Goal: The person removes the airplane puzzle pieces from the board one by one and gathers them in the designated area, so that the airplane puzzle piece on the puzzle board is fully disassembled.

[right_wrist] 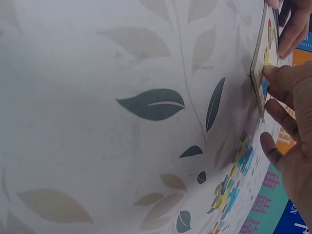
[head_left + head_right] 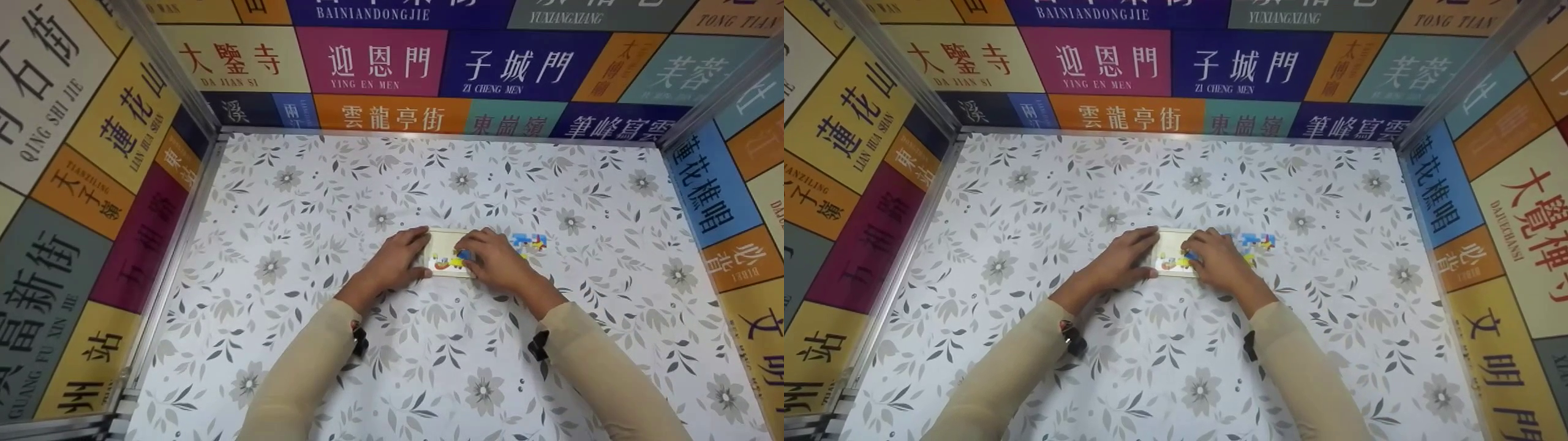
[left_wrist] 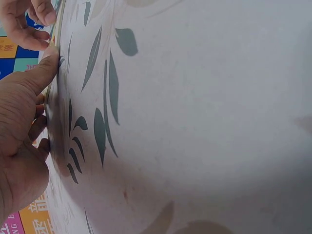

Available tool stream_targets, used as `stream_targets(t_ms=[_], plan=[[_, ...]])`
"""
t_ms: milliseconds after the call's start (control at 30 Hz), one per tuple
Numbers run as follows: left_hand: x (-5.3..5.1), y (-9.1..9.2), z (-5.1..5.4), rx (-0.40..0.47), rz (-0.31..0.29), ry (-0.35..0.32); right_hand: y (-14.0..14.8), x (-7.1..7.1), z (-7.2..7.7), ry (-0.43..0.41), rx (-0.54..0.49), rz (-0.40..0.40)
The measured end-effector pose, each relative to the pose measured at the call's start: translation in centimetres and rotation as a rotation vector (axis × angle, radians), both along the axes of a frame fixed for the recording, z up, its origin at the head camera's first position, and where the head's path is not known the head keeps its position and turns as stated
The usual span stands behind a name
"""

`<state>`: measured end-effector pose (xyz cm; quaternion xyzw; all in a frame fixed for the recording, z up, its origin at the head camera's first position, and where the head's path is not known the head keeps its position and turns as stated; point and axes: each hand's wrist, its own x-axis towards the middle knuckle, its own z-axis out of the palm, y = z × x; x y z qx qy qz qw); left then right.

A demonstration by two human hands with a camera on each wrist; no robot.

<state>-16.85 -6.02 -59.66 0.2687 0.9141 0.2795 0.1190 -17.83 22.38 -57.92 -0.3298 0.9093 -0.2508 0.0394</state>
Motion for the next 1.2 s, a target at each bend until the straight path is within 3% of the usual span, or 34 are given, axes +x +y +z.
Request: stream_targets(t_ms=[200,1200], plan=[[-0.07,0.04,0.01,-0.012,0.006,-0.013,-0.11,-0.11,-0.09,0.009,-0.038,0.013],[-0.12,-0.04,0.2,-0.017,-0.007,-0.007,-0.25,-0.18,0.04,0.031,-0.007,0.012]])
